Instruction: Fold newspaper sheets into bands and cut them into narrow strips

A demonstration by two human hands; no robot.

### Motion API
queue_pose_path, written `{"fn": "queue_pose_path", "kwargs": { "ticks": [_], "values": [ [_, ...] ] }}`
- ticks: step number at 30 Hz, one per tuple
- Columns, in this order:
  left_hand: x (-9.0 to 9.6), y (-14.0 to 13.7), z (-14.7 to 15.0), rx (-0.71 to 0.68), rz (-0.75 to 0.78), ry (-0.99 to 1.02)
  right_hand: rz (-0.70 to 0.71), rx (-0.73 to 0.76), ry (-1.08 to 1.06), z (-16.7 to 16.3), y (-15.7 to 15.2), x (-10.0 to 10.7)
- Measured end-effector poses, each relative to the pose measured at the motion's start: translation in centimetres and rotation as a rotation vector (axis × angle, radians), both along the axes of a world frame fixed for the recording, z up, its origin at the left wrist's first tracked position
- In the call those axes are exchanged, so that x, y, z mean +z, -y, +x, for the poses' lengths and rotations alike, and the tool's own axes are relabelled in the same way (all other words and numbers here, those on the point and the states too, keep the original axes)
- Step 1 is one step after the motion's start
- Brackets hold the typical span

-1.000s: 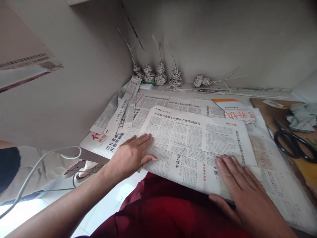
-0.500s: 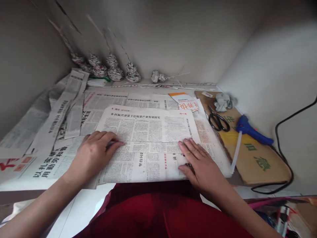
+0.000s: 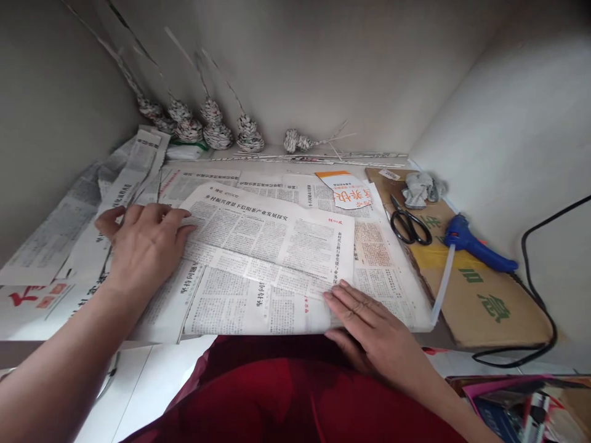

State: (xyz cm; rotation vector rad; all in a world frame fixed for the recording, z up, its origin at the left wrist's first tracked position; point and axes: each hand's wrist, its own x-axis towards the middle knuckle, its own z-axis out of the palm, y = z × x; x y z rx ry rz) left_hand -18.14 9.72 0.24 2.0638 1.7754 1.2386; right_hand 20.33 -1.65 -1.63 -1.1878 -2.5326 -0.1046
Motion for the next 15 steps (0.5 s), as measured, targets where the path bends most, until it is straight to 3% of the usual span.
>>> {"fn": "queue_pose_path", "kwargs": {
  "ticks": [2, 4, 7, 9, 11, 15],
  "values": [
    [0.7, 1.9, 1.3, 0.037, -0.011, -0.031, 0.01, 0.026, -0.053, 0.1, 0.0, -0.1],
    [1.4, 4.5, 3.5, -0.045, -0.142, 0.064, 0.012, 0.034, -0.089, 0.2, 0.0, -0.2],
    [2.2, 7.9, 7.0, -0.402, -0.727, 0.425, 0.004, 0.019, -0.135, 0.4, -0.1, -0.3],
    [2.4, 9.1, 8.8, -0.483, -0.994, 0.677, -0.02, -0.021, -0.171, 0.4, -0.1, -0.3],
    [2.4, 9.4, 9.7, -0.449, -1.074, 0.864, -0.043, -0.074, -0.204, 0.4, -0.3, -0.2],
    [2.2, 9.2, 10.3, -0.379, -1.08, 1.045, -0.04, -0.112, -0.201, 0.2, -1.0, 0.1]
  ]
}}
